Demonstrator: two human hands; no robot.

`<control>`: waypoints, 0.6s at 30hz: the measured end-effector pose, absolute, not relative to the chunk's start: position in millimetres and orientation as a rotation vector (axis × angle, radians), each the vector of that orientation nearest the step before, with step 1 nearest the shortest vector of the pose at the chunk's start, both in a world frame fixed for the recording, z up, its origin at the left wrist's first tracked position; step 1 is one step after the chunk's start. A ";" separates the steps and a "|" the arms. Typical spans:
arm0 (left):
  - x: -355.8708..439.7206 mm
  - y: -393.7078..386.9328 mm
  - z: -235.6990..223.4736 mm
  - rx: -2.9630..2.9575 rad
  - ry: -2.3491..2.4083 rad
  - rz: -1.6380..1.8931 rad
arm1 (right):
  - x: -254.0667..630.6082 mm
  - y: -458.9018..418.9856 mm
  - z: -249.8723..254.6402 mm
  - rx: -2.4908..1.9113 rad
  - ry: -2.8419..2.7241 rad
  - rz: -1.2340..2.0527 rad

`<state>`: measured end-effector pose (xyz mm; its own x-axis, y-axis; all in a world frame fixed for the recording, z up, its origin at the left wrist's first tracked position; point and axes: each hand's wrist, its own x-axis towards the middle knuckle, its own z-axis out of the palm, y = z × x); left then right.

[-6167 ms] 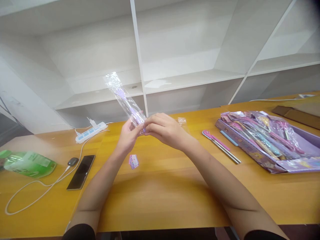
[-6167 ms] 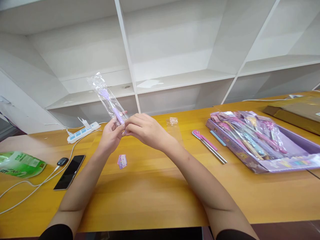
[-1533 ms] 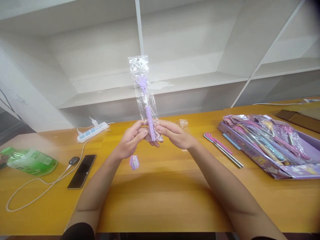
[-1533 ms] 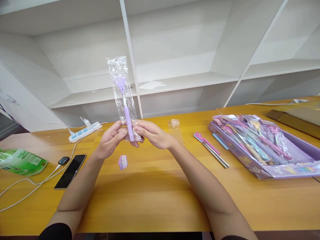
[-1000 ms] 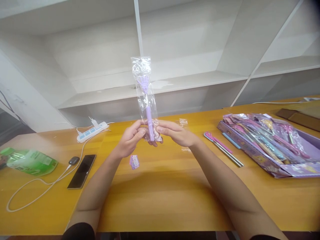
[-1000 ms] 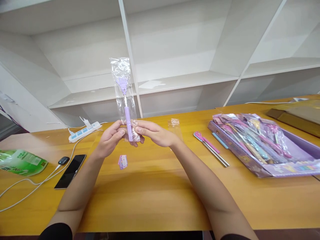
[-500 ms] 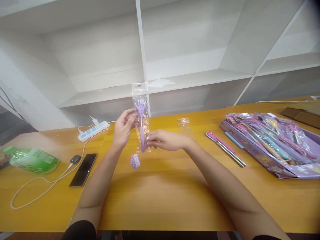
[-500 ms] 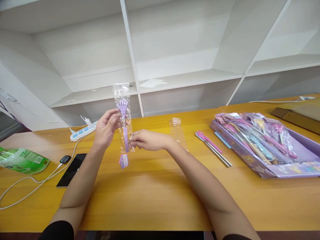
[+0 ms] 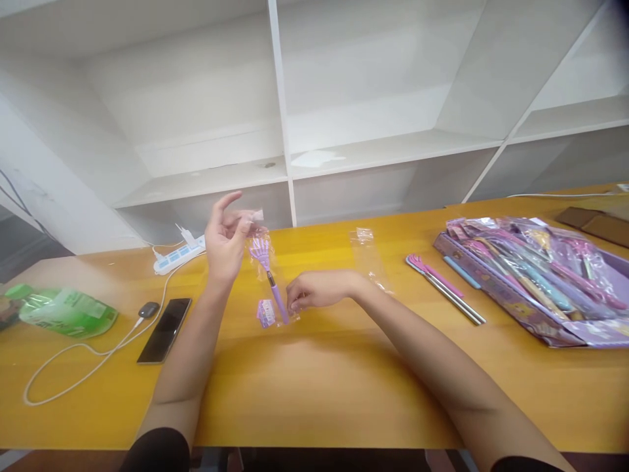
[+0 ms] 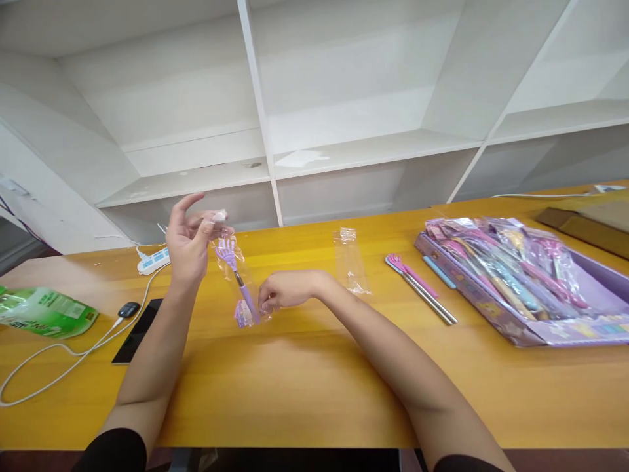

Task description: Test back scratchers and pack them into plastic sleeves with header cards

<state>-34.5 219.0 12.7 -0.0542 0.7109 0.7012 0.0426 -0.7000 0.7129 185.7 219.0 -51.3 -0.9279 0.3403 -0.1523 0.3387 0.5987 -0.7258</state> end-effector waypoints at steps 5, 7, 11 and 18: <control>-29.8 209.5 15.9 1.753 0.861 1.753 | 184.9 224.2 -64.3 -0.638 -2.903 1.354; -25.5 203.7 16.3 1.744 0.867 1.690 | 183.1 225.4 -69.7 -0.666 -2.891 1.311; -15.3 191.3 15.9 1.744 0.876 1.565 | 166.0 224.3 -84.2 -0.755 -2.697 1.094; -9.1 177.7 16.3 1.765 0.858 1.499 | 131.0 226.7 -127.4 -0.717 -2.352 0.972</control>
<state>-9.1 177.7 16.3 0.1278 0.8206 0.5571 0.0648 -0.5674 0.8209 131.0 226.7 -127.4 -0.7408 0.6284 0.2372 0.2776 0.6080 -0.7439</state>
